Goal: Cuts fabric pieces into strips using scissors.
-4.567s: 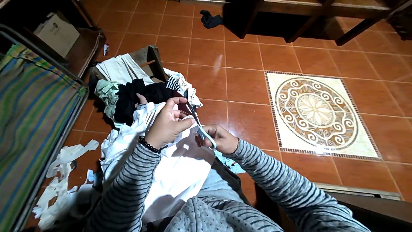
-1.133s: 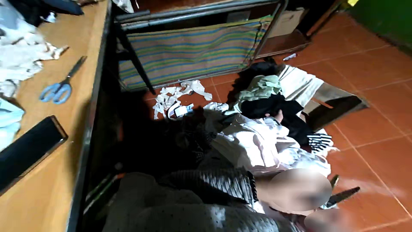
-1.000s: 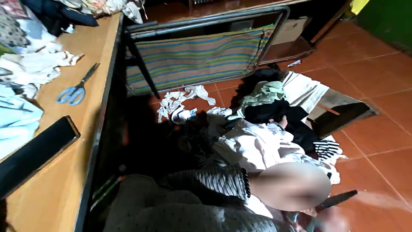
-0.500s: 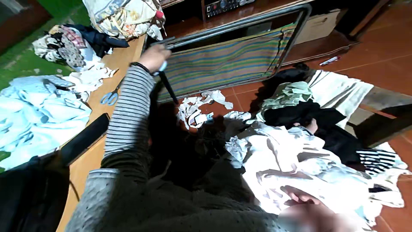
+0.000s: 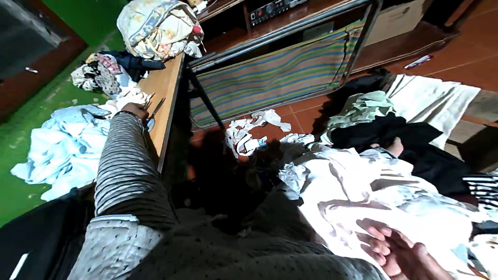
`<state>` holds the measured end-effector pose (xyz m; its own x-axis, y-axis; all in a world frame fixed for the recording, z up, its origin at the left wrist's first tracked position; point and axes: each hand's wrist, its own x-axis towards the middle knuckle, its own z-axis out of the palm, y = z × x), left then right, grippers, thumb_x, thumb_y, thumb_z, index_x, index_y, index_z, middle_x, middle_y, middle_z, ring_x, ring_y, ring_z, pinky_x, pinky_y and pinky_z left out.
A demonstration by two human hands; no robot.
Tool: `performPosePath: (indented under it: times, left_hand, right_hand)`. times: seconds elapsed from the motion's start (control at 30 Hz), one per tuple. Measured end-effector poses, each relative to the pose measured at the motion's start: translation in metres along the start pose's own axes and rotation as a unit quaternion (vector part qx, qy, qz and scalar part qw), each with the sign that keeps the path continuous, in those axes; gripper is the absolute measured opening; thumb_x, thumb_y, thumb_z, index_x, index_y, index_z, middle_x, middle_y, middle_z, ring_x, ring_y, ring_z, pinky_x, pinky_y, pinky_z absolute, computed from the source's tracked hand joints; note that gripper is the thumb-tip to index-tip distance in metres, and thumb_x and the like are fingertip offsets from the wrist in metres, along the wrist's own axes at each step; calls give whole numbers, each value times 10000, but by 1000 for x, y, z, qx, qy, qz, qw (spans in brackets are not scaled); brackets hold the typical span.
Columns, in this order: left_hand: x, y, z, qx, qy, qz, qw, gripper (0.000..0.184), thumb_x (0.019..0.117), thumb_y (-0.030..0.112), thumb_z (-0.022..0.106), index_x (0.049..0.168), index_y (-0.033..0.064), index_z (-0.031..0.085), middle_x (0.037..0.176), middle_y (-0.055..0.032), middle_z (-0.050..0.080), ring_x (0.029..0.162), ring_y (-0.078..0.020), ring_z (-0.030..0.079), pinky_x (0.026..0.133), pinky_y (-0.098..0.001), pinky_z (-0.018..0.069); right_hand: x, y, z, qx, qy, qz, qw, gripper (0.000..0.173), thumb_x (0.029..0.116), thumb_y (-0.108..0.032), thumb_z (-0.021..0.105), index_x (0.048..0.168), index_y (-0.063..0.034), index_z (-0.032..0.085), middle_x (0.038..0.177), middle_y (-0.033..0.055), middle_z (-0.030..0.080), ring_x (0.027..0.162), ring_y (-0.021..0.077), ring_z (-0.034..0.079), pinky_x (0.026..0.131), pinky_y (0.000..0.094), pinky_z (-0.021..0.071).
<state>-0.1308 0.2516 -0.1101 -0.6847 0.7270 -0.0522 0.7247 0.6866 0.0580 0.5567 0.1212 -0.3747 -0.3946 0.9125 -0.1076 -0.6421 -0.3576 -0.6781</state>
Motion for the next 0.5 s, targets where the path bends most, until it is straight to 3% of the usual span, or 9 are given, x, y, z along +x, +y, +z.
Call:
performPosePath:
  times: [0.13, 0.27, 0.4, 0.5]
  left_hand:
    - [-2, 15, -4, -30, 12, 23, 999, 370, 1036, 223, 589, 1309, -22, 638, 1316, -321, 608, 1289, -500, 541, 1087, -694, 359]
    - [2, 34, -2, 29, 18, 24, 999, 549, 1003, 441, 634, 1216, -63, 675, 1269, -356, 613, 1272, -527, 539, 1068, -714, 369]
    - [10, 49, -7, 93, -11, 26, 995, 583, 994, 372, 669, 1183, -177, 616, 1271, -424, 566, 1280, -563, 513, 1068, -704, 371]
    - [4, 64, -14, 122, -26, 33, 992, 532, 1021, 334, 632, 1142, -184, 625, 1242, -415, 584, 1257, -543, 542, 1048, -690, 391]
  right_hand:
    - [0, -1, -2, -8, -18, 6, 1000, 393, 971, -565, 571, 1184, -283, 741, 1236, -28, 716, 1019, 115, 704, 842, 285, 589]
    - [-1, 0, -4, -5, -21, 1, 1000, 384, 985, -552, 556, 1193, -290, 744, 1257, -27, 711, 1036, 115, 702, 850, 288, 590]
    - [-2, 1, -2, -7, 3, -7, 1000, 399, 969, -567, 571, 1172, -275, 751, 1238, 0, 721, 994, 133, 714, 823, 303, 597]
    - [-3, 1, 0, -11, -9, -25, 1000, 431, 946, -592, 587, 1193, -273, 741, 1265, 9, 713, 1016, 150, 718, 836, 320, 601]
